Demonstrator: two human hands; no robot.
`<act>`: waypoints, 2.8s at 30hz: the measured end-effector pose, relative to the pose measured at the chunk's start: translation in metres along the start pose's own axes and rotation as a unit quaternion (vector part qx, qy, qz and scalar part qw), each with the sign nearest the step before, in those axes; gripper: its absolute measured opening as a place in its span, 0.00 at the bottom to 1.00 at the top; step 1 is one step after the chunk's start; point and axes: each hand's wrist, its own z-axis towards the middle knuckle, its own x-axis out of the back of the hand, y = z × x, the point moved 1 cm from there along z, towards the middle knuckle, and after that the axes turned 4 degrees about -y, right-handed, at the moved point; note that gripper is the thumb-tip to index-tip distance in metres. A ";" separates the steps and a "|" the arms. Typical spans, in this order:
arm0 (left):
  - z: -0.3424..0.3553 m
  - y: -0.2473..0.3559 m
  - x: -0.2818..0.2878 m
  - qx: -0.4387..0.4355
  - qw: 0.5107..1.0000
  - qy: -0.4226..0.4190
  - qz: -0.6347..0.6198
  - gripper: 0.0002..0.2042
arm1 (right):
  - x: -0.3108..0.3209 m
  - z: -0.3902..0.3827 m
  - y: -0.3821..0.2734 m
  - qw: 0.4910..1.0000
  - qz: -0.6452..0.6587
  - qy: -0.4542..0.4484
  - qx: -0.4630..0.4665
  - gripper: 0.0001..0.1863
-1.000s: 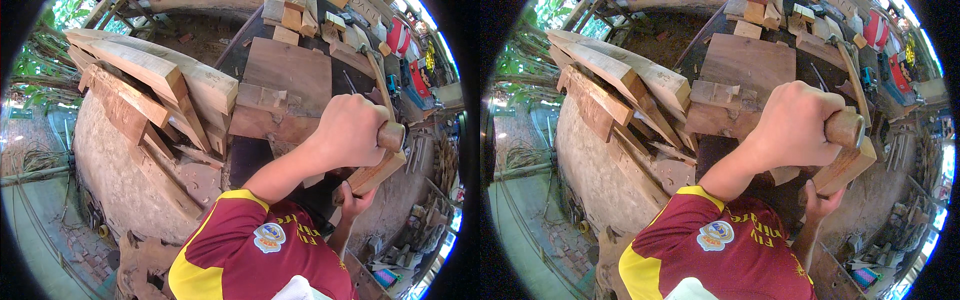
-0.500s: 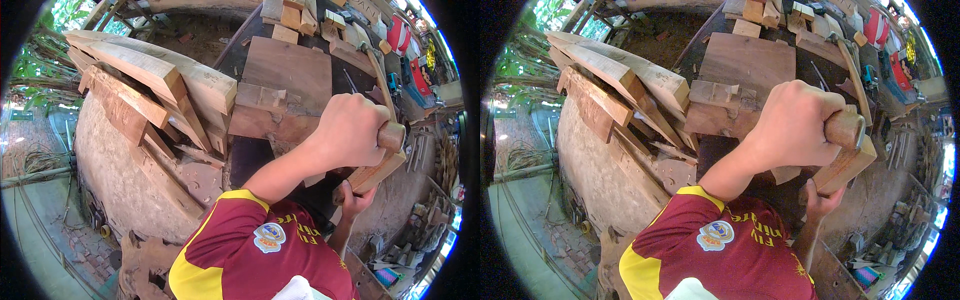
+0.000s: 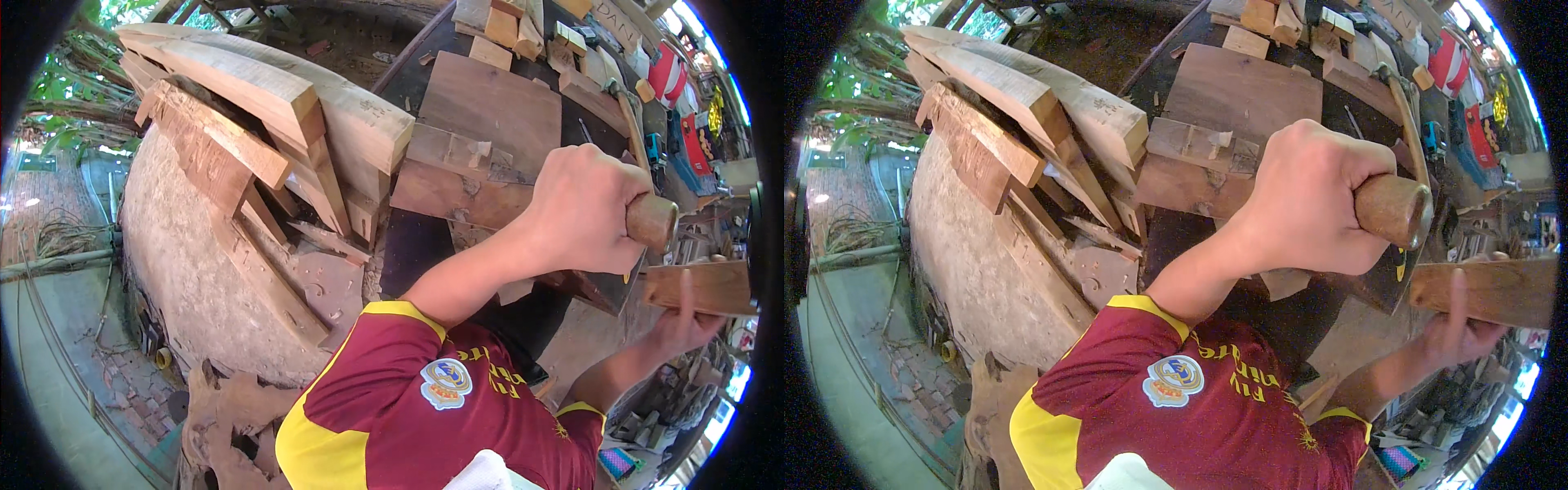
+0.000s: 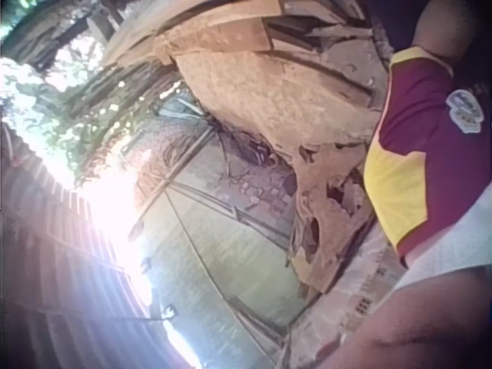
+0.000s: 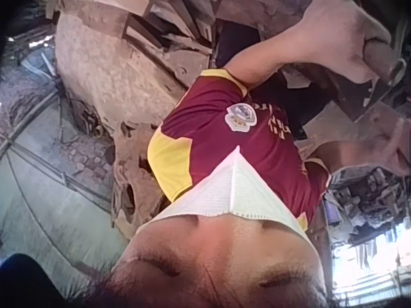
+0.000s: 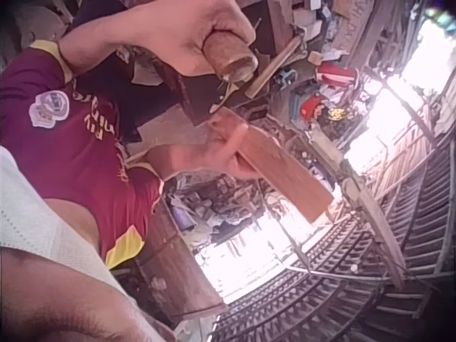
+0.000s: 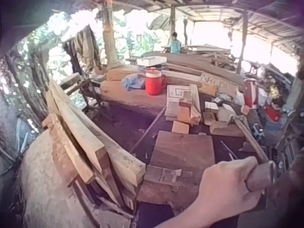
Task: The person uses a chisel and a wooden mallet to carve a small rectangular block of wood held in their left hand. They repeatedly strike the chisel to remove wood shavings, occasionally pausing to inspect the carved surface and adjust the wood's position. The task continues with consistent manual shaping of the wood block throughout the clip.
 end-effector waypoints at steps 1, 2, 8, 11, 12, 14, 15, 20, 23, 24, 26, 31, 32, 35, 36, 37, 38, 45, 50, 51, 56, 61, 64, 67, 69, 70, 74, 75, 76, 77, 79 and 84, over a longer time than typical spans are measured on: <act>0.000 0.001 0.004 0.002 1.000 0.005 0.012 0.08 | 0.000 0.010 -0.008 1.000 0.011 -0.006 0.027 0.33; 0.000 0.003 0.007 0.003 1.000 0.009 0.024 0.07 | -0.001 0.017 -0.015 0.999 0.014 0.005 0.038 0.32; -0.001 -0.001 -0.001 0.007 0.999 0.005 0.035 0.08 | -0.027 0.006 -0.034 0.978 -0.165 0.072 0.103 0.32; 0.001 -0.004 -0.001 0.007 0.999 0.028 0.028 0.08 | -0.038 -0.030 -0.028 0.956 -0.255 -0.047 0.134 0.33; 0.000 -0.004 0.002 0.013 0.999 0.017 0.035 0.08 | -0.032 -0.030 -0.030 0.957 -0.263 -0.050 0.112 0.33; 0.000 -0.003 0.001 0.025 0.999 -0.008 0.040 0.07 | -0.009 -0.015 -0.032 0.954 -0.287 -0.056 0.066 0.33; 0.000 -0.003 -0.003 0.025 0.999 -0.009 0.044 0.08 | -0.002 -0.008 -0.035 0.966 -0.258 -0.007 0.010 0.32; 0.001 -0.002 -0.013 0.018 0.999 -0.021 0.047 0.07 | -0.022 -0.032 -0.023 0.978 -0.198 0.007 0.068 0.32; -0.002 -0.004 -0.005 0.014 0.996 -0.011 0.083 0.07 | -0.006 -0.026 0.007 0.961 -0.247 -0.104 0.069 0.33; -0.001 -0.003 -0.006 0.012 0.997 -0.011 0.080 0.07 | 0.003 -0.020 0.005 0.958 -0.257 -0.118 0.050 0.33; 0.001 -0.003 -0.008 0.007 0.997 -0.009 0.074 0.08 | 0.018 -0.012 -0.004 0.989 -0.147 -0.005 -0.029 0.33; -0.001 -0.001 -0.008 0.026 0.995 -0.038 0.091 0.08 | -0.028 -0.042 -0.002 0.979 -0.197 -0.027 0.052 0.35; -0.001 0.000 -0.006 0.021 0.995 -0.036 0.090 0.08 | -0.031 -0.047 0.000 0.942 -0.287 -0.132 0.113 0.35; 0.003 -0.002 -0.013 0.013 0.996 -0.038 0.077 0.07 | 0.009 -0.026 0.008 0.958 -0.281 -0.038 -0.031 0.33; 0.002 -0.002 -0.016 0.015 0.996 -0.043 0.082 0.07 | 0.017 -0.023 0.008 0.965 -0.257 0.018 -0.053 0.32; 0.003 -0.003 -0.018 0.016 0.994 -0.050 0.091 0.07 | 0.009 -0.027 0.001 0.983 -0.096 0.107 -0.110 0.29; 0.003 -0.004 -0.021 0.016 0.993 -0.057 0.099 0.07 | 0.001 -0.032 0.003 0.980 -0.122 0.140 -0.077 0.28; -0.004 -0.007 -0.029 0.022 0.986 -0.081 0.145 0.07 | 0.002 -0.063 0.028 0.919 -0.381 -0.092 0.049 0.39; -0.004 -0.011 -0.043 0.019 0.977 -0.109 0.184 0.06 | -0.015 -0.073 0.006 0.971 -0.043 0.171 -0.159 0.36; -0.004 -0.011 -0.046 0.018 0.975 -0.110 0.193 0.06 | -0.024 -0.083 0.006 0.980 -0.181 0.036 -0.075 0.36; -0.005 -0.014 -0.042 0.015 0.971 -0.121 0.207 0.06 | 0.010 -0.077 0.033 0.951 -0.286 0.000 -0.116 0.33; -0.004 -0.013 -0.046 0.015 0.967 -0.128 0.218 0.05 | -0.023 -0.083 0.023 0.984 -0.075 0.121 -0.108 0.30; -0.006 -0.018 -0.048 0.006 0.960 -0.130 0.247 0.05 | -0.032 -0.086 0.037 0.976 -0.176 -0.095 -0.090 0.31; -0.015 -0.014 -0.042 0.016 0.963 -0.144 0.227 0.06 | -0.003 -0.083 0.040 0.973 -0.187 -0.007 -0.138 0.32; -0.005 -0.014 -0.043 0.004 0.965 -0.138 0.223 0.06 | -0.016 -0.082 0.032 0.971 0.007 0.167 -0.170 0.28; -0.004 -0.014 -0.045 0.003 0.964 -0.140 0.226 0.07 | -0.023 -0.081 0.030 0.945 0.106 0.251 -0.183 0.26; -0.011 -0.020 -0.046 0.012 0.958 -0.140 0.249 0.07 | -0.037 -0.093 0.023 0.982 -0.093 -0.154 -0.061 0.26; -0.011 -0.021 -0.045 0.013 0.956 -0.138 0.258 0.06 | -0.032 -0.095 0.027 0.981 -0.118 -0.135 -0.072 0.29; -0.010 -0.020 -0.043 0.010 0.958 -0.147 0.245 0.06 | -0.022 -0.097 0.039 0.980 -0.141 -0.117 -0.078 0.32; -0.010 -0.018 -0.041 0.008 0.960 -0.157 0.232 0.06 | -0.013 -0.100 0.050 0.978 -0.164 -0.100 -0.084 0.35; -0.015 -0.017 -0.040 0.000 0.957 -0.174 0.230 0.06 | -0.002 -0.120 0.061 0.982 -0.119 -0.029 -0.145 0.35; -0.020 -0.014 -0.054 -0.019 0.948 -0.217 0.230 0.06 | 0.008 -0.167 0.067 0.963 -0.049 0.025 -0.263 0.38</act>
